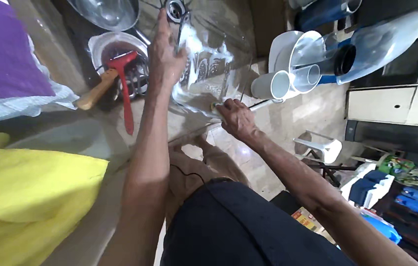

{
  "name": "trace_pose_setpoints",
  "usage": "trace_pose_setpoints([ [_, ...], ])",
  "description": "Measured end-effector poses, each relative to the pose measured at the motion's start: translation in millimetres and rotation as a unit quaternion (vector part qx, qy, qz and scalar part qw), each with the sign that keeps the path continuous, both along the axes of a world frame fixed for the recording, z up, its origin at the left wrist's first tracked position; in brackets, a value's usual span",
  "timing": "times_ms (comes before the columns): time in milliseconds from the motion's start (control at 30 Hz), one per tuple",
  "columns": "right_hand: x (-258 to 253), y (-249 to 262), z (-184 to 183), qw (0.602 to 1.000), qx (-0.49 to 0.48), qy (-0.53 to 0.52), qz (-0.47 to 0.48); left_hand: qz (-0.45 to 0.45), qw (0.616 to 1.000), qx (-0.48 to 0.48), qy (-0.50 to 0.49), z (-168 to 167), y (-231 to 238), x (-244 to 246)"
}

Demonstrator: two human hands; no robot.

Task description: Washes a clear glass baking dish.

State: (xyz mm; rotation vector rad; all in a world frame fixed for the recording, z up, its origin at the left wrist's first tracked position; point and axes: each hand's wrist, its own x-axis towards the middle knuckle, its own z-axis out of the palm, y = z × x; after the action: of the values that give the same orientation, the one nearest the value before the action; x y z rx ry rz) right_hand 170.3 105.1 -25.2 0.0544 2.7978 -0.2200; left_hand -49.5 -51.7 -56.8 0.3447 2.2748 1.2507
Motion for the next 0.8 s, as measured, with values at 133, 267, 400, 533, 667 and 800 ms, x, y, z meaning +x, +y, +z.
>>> trace_pose_setpoints([
  [133, -15.6, -22.6, -0.6, 0.999, -0.033, 0.021, -0.037, 0.178, 0.979, 0.101, 0.002, -5.6, -30.4, 91.0],
  [267, -34.1, -53.6, -4.9, 0.992, -0.081, 0.035, -0.092, 0.328, 0.907, 0.258, -0.060, -25.0, 3.5, 136.6],
  [400, -33.9, -52.4, -2.1, 0.993, -0.113, 0.001, -0.037, 0.343, 0.893, 0.288, -0.044, -33.8, 21.2, 121.4],
  [533, -23.1, 19.6, 10.6, 0.996, 0.005, -0.070, 0.053, 0.292, 0.911, 0.291, -0.024, -35.6, 13.6, 109.7],
  [667, -21.9, 8.4, 7.7, 0.998, 0.018, -0.064, 0.016, 0.287, 0.919, 0.271, -0.011, -37.2, 13.5, 106.5],
  [800, -26.6, -21.8, 4.6, 0.997, -0.036, -0.050, 0.035, 0.275, 0.930, 0.242, -0.011, -33.6, 12.4, 105.8],
])
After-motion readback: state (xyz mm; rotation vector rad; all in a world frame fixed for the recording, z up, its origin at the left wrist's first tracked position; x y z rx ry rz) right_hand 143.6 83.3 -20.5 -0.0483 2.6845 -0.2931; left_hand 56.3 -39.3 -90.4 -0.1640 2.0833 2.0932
